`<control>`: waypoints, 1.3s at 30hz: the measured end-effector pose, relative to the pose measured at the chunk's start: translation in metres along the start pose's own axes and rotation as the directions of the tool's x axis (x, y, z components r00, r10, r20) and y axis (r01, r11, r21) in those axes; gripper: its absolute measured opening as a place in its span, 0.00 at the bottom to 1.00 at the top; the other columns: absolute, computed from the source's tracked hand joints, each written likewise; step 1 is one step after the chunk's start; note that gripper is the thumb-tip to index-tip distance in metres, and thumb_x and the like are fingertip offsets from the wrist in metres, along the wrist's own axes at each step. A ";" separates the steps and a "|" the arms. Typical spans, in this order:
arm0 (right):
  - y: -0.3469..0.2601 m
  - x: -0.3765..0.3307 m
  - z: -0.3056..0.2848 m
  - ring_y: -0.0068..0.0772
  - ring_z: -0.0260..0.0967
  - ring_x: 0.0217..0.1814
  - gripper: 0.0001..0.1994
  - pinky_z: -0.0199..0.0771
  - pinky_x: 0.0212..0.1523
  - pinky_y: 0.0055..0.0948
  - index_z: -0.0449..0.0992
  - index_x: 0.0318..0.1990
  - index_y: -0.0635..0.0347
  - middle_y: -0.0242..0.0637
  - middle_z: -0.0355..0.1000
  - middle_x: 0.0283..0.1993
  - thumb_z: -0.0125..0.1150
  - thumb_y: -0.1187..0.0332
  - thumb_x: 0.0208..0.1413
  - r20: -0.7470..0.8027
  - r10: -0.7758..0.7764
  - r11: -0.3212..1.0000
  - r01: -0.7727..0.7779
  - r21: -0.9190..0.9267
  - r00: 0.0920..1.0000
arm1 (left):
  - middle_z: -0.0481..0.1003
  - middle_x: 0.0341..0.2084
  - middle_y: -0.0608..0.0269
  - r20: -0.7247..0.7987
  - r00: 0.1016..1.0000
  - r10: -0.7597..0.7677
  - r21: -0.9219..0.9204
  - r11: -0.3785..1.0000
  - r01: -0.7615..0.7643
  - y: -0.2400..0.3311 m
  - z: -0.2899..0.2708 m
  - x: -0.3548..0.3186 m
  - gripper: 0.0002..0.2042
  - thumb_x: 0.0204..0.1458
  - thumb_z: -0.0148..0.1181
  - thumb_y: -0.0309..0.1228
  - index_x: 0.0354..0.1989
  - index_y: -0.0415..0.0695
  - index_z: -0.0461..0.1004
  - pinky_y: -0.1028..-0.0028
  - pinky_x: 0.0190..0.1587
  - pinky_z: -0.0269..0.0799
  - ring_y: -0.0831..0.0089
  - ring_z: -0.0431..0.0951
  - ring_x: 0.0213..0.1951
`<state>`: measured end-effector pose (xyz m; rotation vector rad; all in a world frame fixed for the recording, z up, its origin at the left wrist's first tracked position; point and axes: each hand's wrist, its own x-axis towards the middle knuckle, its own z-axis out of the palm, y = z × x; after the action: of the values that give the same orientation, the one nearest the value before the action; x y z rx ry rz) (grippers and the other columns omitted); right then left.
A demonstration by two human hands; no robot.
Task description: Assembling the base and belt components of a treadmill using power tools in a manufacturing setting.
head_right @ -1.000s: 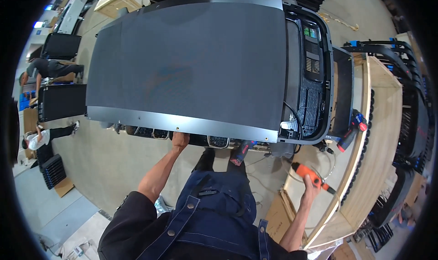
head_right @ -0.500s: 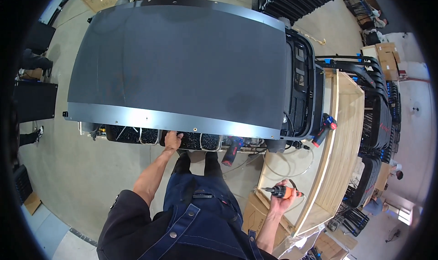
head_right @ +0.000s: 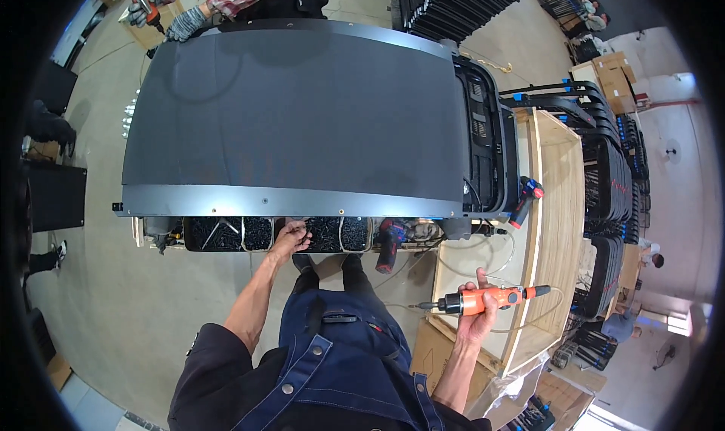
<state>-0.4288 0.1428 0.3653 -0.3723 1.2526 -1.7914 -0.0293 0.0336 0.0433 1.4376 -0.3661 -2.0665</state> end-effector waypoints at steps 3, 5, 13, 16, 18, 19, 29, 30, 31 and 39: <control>-0.005 -0.013 0.024 0.40 0.76 0.47 0.21 0.79 0.53 0.45 0.67 0.55 0.59 0.53 0.68 0.62 0.66 0.72 0.54 0.062 -0.052 0.993 0.058 -0.107 0.997 | 0.78 0.36 0.64 0.013 1.000 0.004 -0.035 0.999 -0.003 -0.007 -0.008 0.005 0.14 0.65 0.57 0.37 0.54 0.44 0.72 0.71 0.37 0.79 0.75 0.77 0.32; -0.011 -0.027 0.053 0.40 0.77 0.46 0.24 0.79 0.52 0.45 0.64 0.57 0.59 0.50 0.70 0.59 0.66 0.72 0.54 0.087 -0.099 0.973 0.115 -0.198 0.991 | 0.76 0.29 0.69 -0.032 0.999 -0.003 0.049 0.999 0.005 -0.009 -0.003 0.004 0.14 0.65 0.58 0.43 0.46 0.46 0.77 0.75 0.29 0.78 0.79 0.76 0.25; -0.014 -0.043 0.071 0.39 0.77 0.44 0.28 0.78 0.51 0.45 0.63 0.58 0.59 0.44 0.74 0.50 0.68 0.71 0.49 0.204 -0.118 0.931 0.180 -0.319 0.972 | 0.75 0.27 0.65 -0.114 0.993 0.043 0.160 0.987 -0.024 -0.008 0.003 0.004 0.16 0.65 0.56 0.47 0.48 0.47 0.74 0.75 0.28 0.74 0.77 0.75 0.25; -0.010 -0.048 0.078 0.39 0.77 0.43 0.29 0.78 0.50 0.45 0.64 0.58 0.60 0.44 0.74 0.49 0.68 0.71 0.48 0.199 -0.083 0.931 0.148 -0.335 0.977 | 0.76 0.28 0.63 -0.074 0.996 0.044 0.057 0.998 -0.040 -0.009 -0.001 0.000 0.15 0.65 0.57 0.44 0.49 0.46 0.73 0.74 0.29 0.76 0.74 0.77 0.27; -0.008 -0.048 0.076 0.39 0.77 0.43 0.29 0.78 0.50 0.45 0.64 0.58 0.60 0.44 0.74 0.48 0.68 0.71 0.48 0.222 -0.081 0.933 0.152 -0.325 0.972 | 0.77 0.30 0.61 -0.029 0.999 0.032 -0.046 0.998 -0.033 -0.008 -0.002 -0.005 0.14 0.65 0.57 0.42 0.49 0.45 0.74 0.72 0.30 0.78 0.72 0.78 0.28; -0.006 -0.049 0.077 0.39 0.77 0.43 0.28 0.78 0.49 0.45 0.64 0.57 0.60 0.43 0.74 0.48 0.68 0.71 0.48 0.224 -0.065 0.943 0.134 -0.306 0.972 | 0.77 0.32 0.60 0.045 0.999 0.024 -0.181 0.983 -0.015 -0.007 -0.001 -0.010 0.13 0.65 0.58 0.40 0.49 0.44 0.74 0.71 0.32 0.80 0.70 0.80 0.30; 0.007 -0.017 0.105 0.36 0.72 0.44 0.29 0.74 0.53 0.42 0.64 0.61 0.55 0.39 0.72 0.46 0.70 0.67 0.53 0.326 -0.010 0.998 0.027 -0.048 0.945 | 0.79 0.34 0.61 0.310 0.941 0.137 -0.424 0.906 0.007 0.035 0.080 -0.102 0.10 0.66 0.57 0.34 0.46 0.40 0.76 0.71 0.38 0.83 0.71 0.81 0.34; 0.007 -0.011 0.109 0.36 0.72 0.45 0.28 0.74 0.54 0.43 0.65 0.60 0.55 0.39 0.71 0.48 0.70 0.68 0.53 0.338 0.002 1.000 -0.004 0.005 0.941 | 0.78 0.33 0.63 0.344 0.927 0.150 -0.426 0.905 0.012 0.040 0.097 -0.116 0.10 0.66 0.57 0.34 0.46 0.40 0.76 0.73 0.36 0.82 0.74 0.80 0.33; 0.007 -0.005 0.111 0.36 0.72 0.45 0.27 0.74 0.55 0.44 0.66 0.60 0.55 0.38 0.71 0.48 0.70 0.68 0.54 0.329 -0.002 1.000 -0.008 0.030 0.944 | 0.77 0.32 0.65 0.396 0.905 0.158 -0.460 0.887 0.046 0.049 0.119 -0.134 0.09 0.65 0.58 0.33 0.44 0.40 0.76 0.76 0.34 0.79 0.76 0.77 0.31; 0.003 0.046 0.102 0.36 0.73 0.46 0.22 0.72 0.58 0.48 0.67 0.56 0.55 0.37 0.71 0.48 0.67 0.69 0.55 0.351 -0.001 0.985 -0.059 0.160 0.936 | 0.73 0.31 0.65 0.428 0.888 0.170 -0.479 0.876 0.063 0.048 0.218 -0.169 0.08 0.63 0.61 0.33 0.43 0.41 0.75 0.80 0.27 0.64 0.81 0.65 0.26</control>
<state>-0.3851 0.0452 0.3974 -0.5459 0.8469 -1.7000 -0.1737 0.0752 0.2794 0.6270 -0.0548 -2.2309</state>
